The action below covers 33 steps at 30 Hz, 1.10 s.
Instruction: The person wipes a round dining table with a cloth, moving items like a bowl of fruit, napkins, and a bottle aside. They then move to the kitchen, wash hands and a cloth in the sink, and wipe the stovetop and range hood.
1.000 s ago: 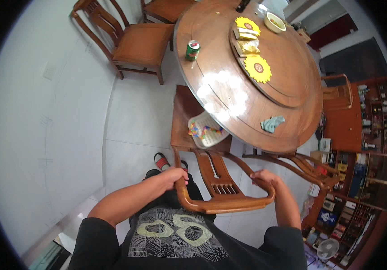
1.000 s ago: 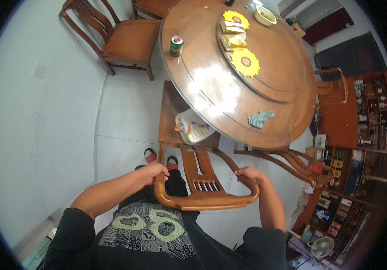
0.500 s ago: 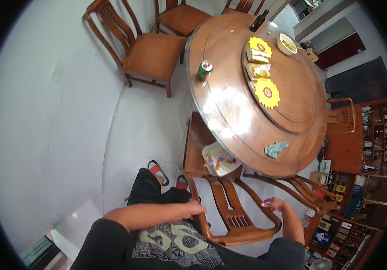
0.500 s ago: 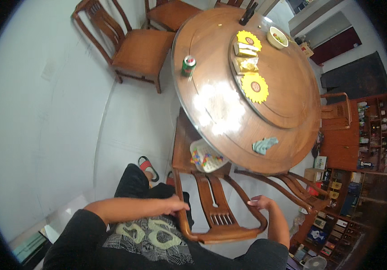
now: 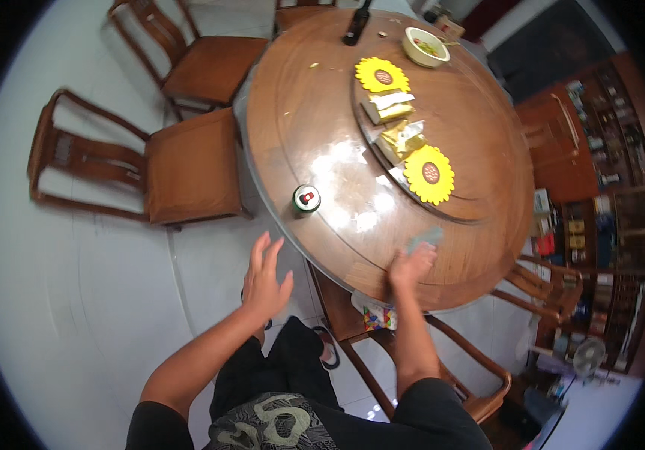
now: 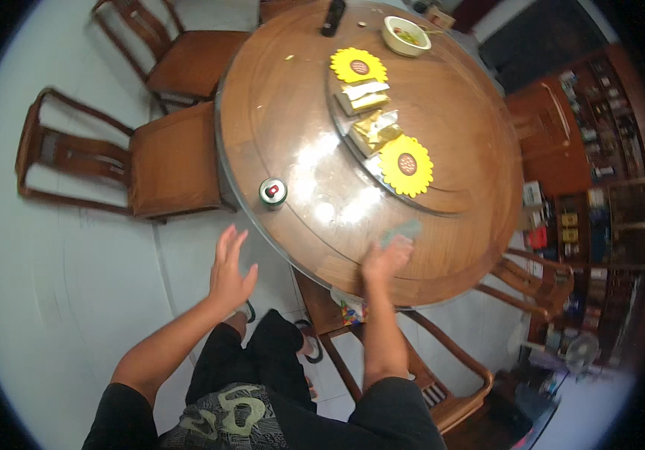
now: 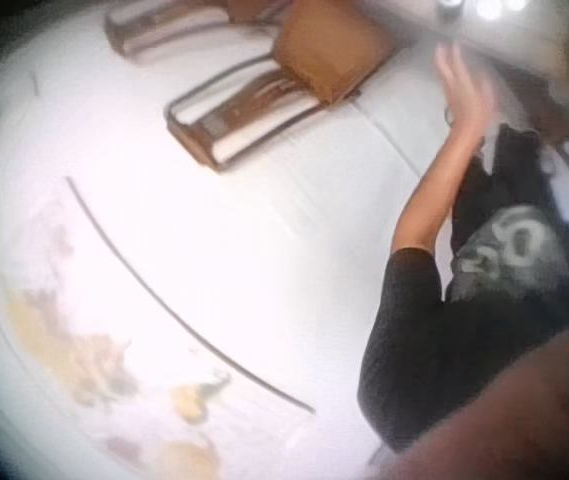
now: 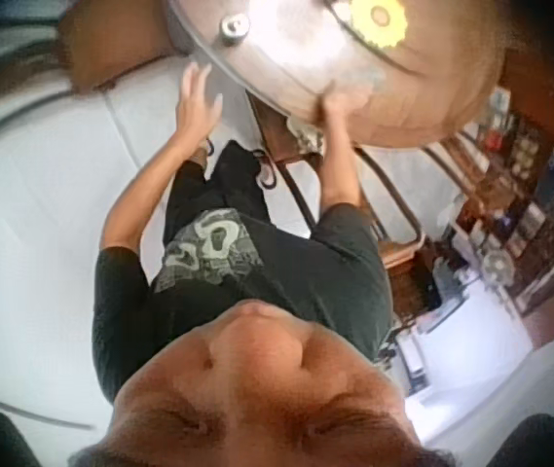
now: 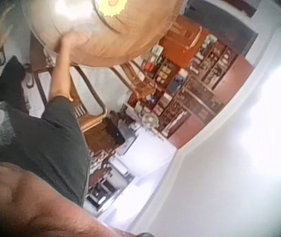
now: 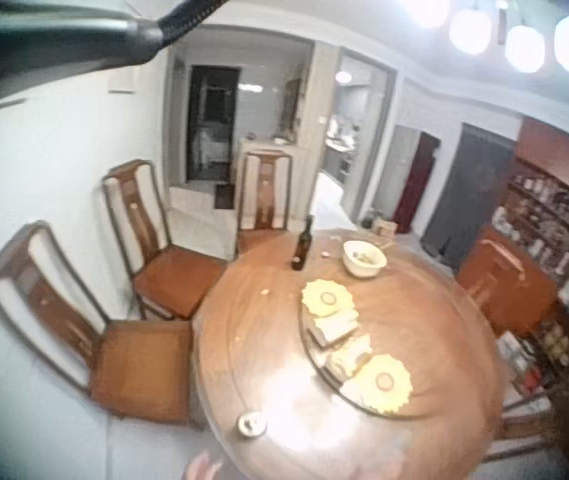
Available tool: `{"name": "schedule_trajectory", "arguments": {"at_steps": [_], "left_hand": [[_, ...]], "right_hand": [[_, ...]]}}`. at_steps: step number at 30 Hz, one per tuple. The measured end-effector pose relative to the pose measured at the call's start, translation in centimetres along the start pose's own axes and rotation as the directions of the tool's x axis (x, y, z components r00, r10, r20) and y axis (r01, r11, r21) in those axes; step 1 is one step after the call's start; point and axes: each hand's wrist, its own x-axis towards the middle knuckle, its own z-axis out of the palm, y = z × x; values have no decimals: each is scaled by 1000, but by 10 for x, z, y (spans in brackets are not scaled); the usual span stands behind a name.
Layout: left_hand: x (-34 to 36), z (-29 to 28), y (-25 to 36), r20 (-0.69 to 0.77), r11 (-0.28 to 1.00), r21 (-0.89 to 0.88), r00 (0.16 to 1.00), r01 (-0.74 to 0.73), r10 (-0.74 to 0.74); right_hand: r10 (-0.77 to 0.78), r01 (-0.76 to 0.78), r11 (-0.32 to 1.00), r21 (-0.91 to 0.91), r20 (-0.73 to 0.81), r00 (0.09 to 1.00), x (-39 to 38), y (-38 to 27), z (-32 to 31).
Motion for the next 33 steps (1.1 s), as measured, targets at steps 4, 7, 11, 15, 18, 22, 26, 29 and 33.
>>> {"name": "schedule_trajectory", "arguments": {"at_steps": [4,7,11,15,18,22,26,29,33], "left_hand": [[139,20,49,183,974,139,971,-180,154],[204,43,45,263,938,205,938,-281,224],[273,51,18,312,936,195,923,-293,224],[329,29,47,317,952,104,917,-288,242],[377,22,51,327,984,77,936,-163,129],[418,-11,21,299,987,77,947,-143,114],[432,-41,5,234,998,32,971,-49,40],[430,-78,-4,223,999,36,975,-18,10],[429,-102,-21,273,998,40,962,-41,29]], "right_hand": [[-226,249,950,190,-135,965,34,-104,26],[-112,137,946,294,-99,989,96,-148,25],[312,34,381,924,-162,936,127,-114,-33],[241,32,824,565,-401,884,141,18,-98],[338,-294,930,221,-199,920,192,68,-77],[311,-313,950,13,-134,941,238,-67,1],[239,-214,957,194,-118,964,283,-277,49],[210,-156,933,323,-141,967,328,-377,80],[180,9,846,533,-301,936,411,-464,97]]}}
